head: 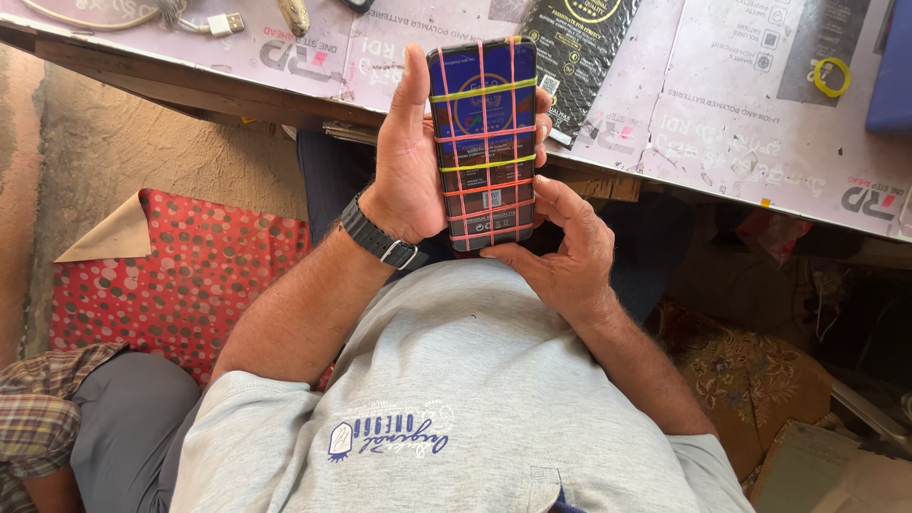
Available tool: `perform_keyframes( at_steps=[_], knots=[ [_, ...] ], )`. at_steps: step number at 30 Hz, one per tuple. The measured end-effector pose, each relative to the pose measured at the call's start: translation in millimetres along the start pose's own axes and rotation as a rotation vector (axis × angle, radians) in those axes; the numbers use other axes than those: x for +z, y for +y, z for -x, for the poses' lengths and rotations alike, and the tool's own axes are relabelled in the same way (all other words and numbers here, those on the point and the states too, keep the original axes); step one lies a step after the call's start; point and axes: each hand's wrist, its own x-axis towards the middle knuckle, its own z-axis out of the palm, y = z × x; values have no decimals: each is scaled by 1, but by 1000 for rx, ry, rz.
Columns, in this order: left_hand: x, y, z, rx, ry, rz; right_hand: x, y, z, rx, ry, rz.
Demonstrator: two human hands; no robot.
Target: The person holds a smartphone secured with rubber bands and wraps a black protective sheet around it. They adjust the sheet to cover the phone and then place the wrapped device on the table.
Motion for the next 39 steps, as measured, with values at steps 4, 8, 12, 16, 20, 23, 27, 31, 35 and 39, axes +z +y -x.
perform_keyframes(
  at_steps=[4,8,12,16,20,23,27,31,35,39],
  knots=[
    [0,-2,-3,-4,7,9,-1,1,0,3,-3,13],
    [0,-3,-4,8,38,-9,1,1,1,19,-5,-9],
    [0,-4,-5,5,50,0,3,1,1,21,-3,-23],
    [0,-2,-6,6,52,-8,3,3,0,29,-5,-18],
    [-1,-2,-5,14,47,-38,4,5,1,35,-6,-33],
    [-2,-2,-7,17,42,-43,5,7,1,31,0,-17],
    [-2,-2,-8,12,48,-25,4,7,2,37,-6,-13],
    [-2,-2,-9,13,42,-34,4,7,2,44,-11,-18],
    [-2,-2,-8,2,61,-8,4,7,1,36,-8,1],
    [-2,-1,-7,16,35,-26,5,6,1,37,-11,-33]
  ],
)
